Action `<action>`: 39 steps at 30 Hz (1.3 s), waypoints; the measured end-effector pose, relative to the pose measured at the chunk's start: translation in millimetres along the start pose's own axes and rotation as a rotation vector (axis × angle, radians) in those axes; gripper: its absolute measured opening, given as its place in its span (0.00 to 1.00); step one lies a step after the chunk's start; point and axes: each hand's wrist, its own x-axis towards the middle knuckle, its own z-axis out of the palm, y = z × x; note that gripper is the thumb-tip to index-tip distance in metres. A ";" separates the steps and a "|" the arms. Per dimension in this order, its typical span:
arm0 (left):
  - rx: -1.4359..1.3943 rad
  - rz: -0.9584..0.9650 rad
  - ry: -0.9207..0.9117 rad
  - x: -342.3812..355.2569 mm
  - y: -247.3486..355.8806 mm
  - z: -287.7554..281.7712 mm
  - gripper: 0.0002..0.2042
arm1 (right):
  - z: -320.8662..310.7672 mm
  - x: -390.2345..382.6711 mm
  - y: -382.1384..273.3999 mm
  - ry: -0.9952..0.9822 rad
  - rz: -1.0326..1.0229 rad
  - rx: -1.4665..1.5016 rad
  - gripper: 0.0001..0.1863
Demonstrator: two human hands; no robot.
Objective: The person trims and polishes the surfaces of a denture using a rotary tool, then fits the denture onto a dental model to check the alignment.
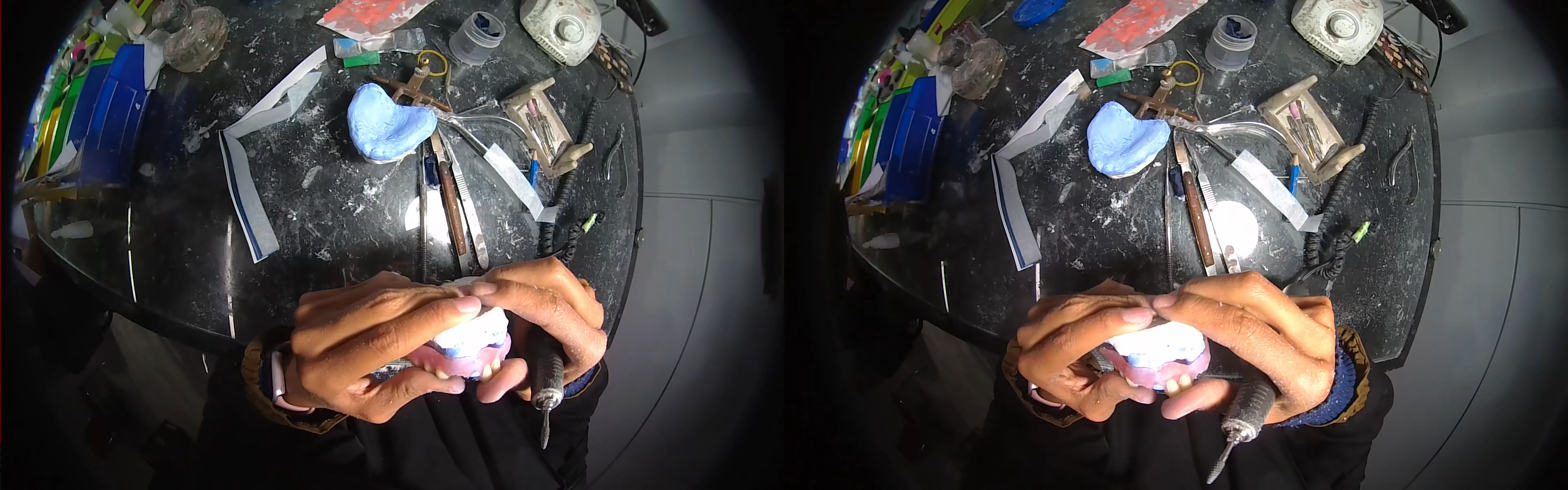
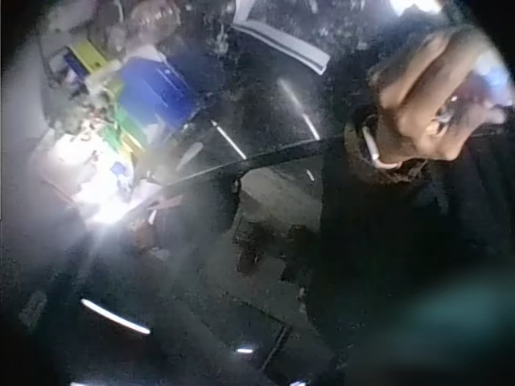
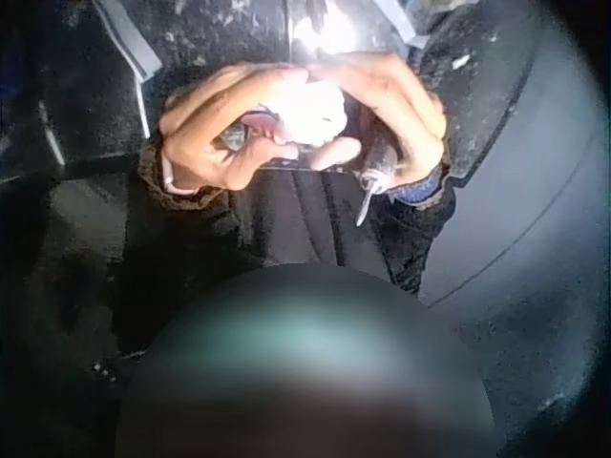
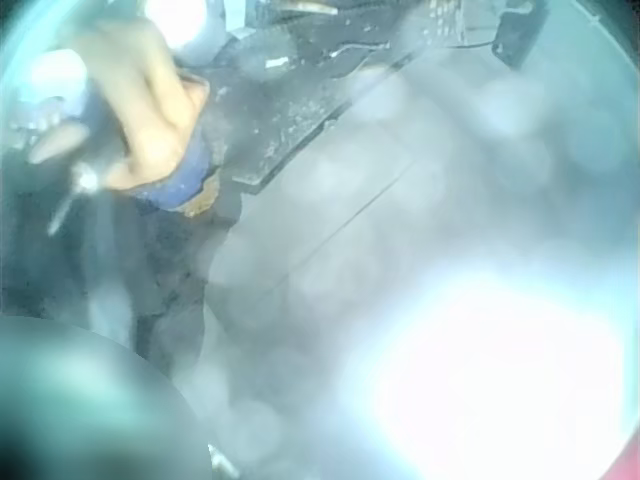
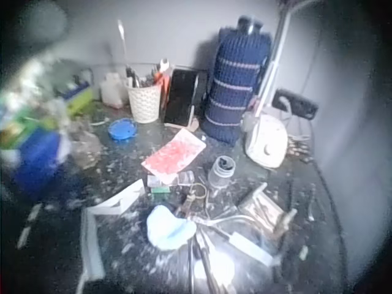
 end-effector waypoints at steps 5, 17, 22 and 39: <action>-0.044 -0.020 -0.004 0.5 0.0 1.0 0.22 | -2.5 1.7 -4.6 0.002 0.005 0.031 0.31; -0.042 -0.095 0.004 -0.7 3.3 0.2 0.22 | -3.0 0.7 5.4 -0.062 -0.011 0.097 0.35; -0.085 -0.114 0.002 -1.7 2.5 0.8 0.21 | -4.0 1.7 4.6 -0.101 0.008 0.071 0.37; 0.000 -0.031 0.039 -2.3 -1.8 2.7 0.21 | 0.2 1.8 3.7 -0.090 0.085 0.217 0.30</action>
